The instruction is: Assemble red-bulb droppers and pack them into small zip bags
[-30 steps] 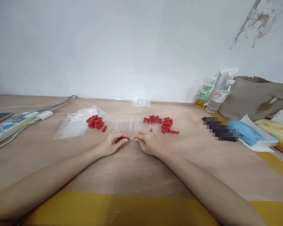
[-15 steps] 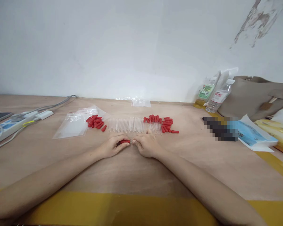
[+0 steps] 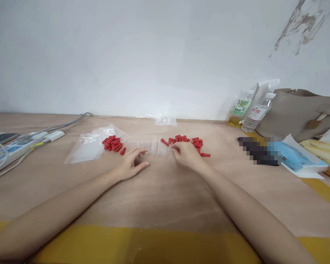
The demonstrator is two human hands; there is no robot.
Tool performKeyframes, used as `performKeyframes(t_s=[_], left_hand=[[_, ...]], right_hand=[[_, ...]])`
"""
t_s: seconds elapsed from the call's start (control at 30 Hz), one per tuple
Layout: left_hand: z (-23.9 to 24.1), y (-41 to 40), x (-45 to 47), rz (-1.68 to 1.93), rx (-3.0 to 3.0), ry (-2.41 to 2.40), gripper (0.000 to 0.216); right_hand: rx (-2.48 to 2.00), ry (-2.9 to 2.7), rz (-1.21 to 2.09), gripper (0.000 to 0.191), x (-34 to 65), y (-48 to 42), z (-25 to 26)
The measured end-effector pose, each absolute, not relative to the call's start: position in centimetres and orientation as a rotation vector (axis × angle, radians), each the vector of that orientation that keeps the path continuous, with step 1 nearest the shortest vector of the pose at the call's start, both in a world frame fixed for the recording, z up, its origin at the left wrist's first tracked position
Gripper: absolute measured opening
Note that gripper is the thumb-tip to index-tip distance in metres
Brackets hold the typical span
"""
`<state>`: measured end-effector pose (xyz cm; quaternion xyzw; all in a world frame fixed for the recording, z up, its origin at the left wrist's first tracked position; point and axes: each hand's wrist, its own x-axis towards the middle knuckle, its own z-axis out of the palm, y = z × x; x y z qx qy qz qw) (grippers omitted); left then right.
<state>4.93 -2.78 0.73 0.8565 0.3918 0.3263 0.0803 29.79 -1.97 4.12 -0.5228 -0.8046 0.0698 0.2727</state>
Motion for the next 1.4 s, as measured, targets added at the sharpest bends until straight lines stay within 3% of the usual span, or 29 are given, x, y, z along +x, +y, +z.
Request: performKeyframes(t_s=[0.17,0.33,0.67,0.8,1.03,1.2,1.4], left_hand=[[0.6,-2.8,5.0,0.848,2.562,1.151,0.024],[0.5,-2.7,5.0,0.849,2.554,1.166,0.022],[0.4,-2.5,5.1,0.826,2.597,1.169,0.020],[0.4,-2.5,5.0,0.827,2.604,1.169,0.020],[0.2,-2.7,5.2,0.879,2.611,1.176,0.018],[1.4,-1.8,3.9,0.998,2.675,1.589,0.012],[3.0,0.1,0.4,0.822,2.628,2.023,0.017]], right_hand=[[-1.962,-1.761,0.103,0.022,31.3,1.4,5.3],[-2.112,-1.732,0.029,0.021,30.6,3.3,4.0],[-1.870,-2.051,-0.117,0.023,28.6,1.7,3.2],[-1.952,-2.104,-0.182,0.032,27.7,1.4,3.0],[-2.040,-2.068,-0.144,0.031,26.6,1.9,2.2],[-2.081,-1.993,0.075,0.034,26.9,1.8,3.5],[-1.794,-1.915,0.175,0.022,27.8,0.2,4.2]])
